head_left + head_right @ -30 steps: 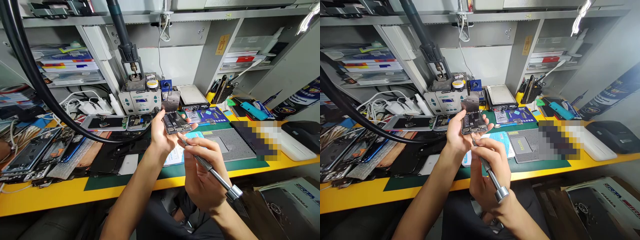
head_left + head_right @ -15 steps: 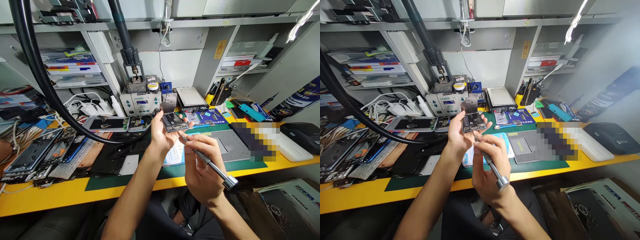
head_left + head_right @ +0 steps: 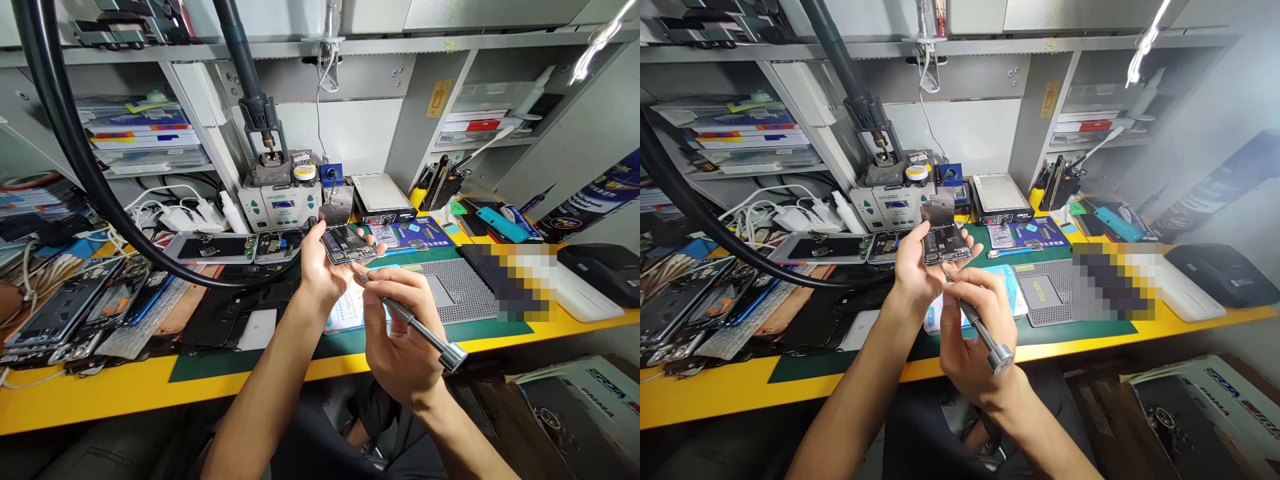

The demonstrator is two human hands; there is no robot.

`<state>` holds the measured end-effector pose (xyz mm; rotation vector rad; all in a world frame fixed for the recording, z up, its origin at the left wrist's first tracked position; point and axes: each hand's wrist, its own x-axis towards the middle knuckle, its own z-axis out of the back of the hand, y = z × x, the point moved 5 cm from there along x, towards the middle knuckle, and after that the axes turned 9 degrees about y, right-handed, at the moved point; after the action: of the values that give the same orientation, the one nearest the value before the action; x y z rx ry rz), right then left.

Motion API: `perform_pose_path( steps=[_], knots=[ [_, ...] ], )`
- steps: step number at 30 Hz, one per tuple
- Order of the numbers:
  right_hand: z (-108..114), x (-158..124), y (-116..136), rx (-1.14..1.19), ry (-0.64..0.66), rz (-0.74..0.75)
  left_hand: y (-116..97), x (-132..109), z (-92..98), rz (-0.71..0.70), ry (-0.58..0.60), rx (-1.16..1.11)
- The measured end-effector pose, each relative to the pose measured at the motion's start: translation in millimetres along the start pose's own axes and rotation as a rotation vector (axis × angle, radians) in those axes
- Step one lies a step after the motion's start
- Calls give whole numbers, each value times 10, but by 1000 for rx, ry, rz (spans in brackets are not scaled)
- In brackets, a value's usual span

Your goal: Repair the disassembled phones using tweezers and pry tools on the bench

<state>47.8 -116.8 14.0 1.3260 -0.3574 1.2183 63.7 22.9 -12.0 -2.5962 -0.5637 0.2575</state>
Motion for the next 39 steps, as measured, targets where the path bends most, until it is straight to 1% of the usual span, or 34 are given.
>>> perform_pose_path(
  steps=[2, 5, 7, 11, 17, 22, 27, 34, 36, 39],
  knots=[
    [-6, 7, 11, -13, -2, 14, 7, 4, 17, 2, 29, 8],
    [-11, 12, 24, -14, -9, 33, 46, 9, 17, 50, 120, 25],
    [-14, 12, 30, -23, -10, 41, 60, 9, 10, 61, 148, 22],
    [-22, 15, 29, -28, -8, 29, 32, 11, 14, 0, 69, -6],
    [-8, 20, 46, -32, -3, 31, 18, 9, -26, 19, 21, 49],
    [11, 1, 16, 23, 12, 2, 21, 27, 24, 30, -45, 53],
    [20, -17, 30, 16, 2, -5, 37, 52, 49, 42, -27, 52],
    [9, -106, 28, 71, -13, -82, 18, 27, 14, 21, -86, 25],
    [8, -114, 25, 87, -19, -85, 12, 21, 15, 15, -102, 8],
    [-5, -96, 6, 91, 1, -82, 13, 14, -3, 22, -94, -6]
  ],
)
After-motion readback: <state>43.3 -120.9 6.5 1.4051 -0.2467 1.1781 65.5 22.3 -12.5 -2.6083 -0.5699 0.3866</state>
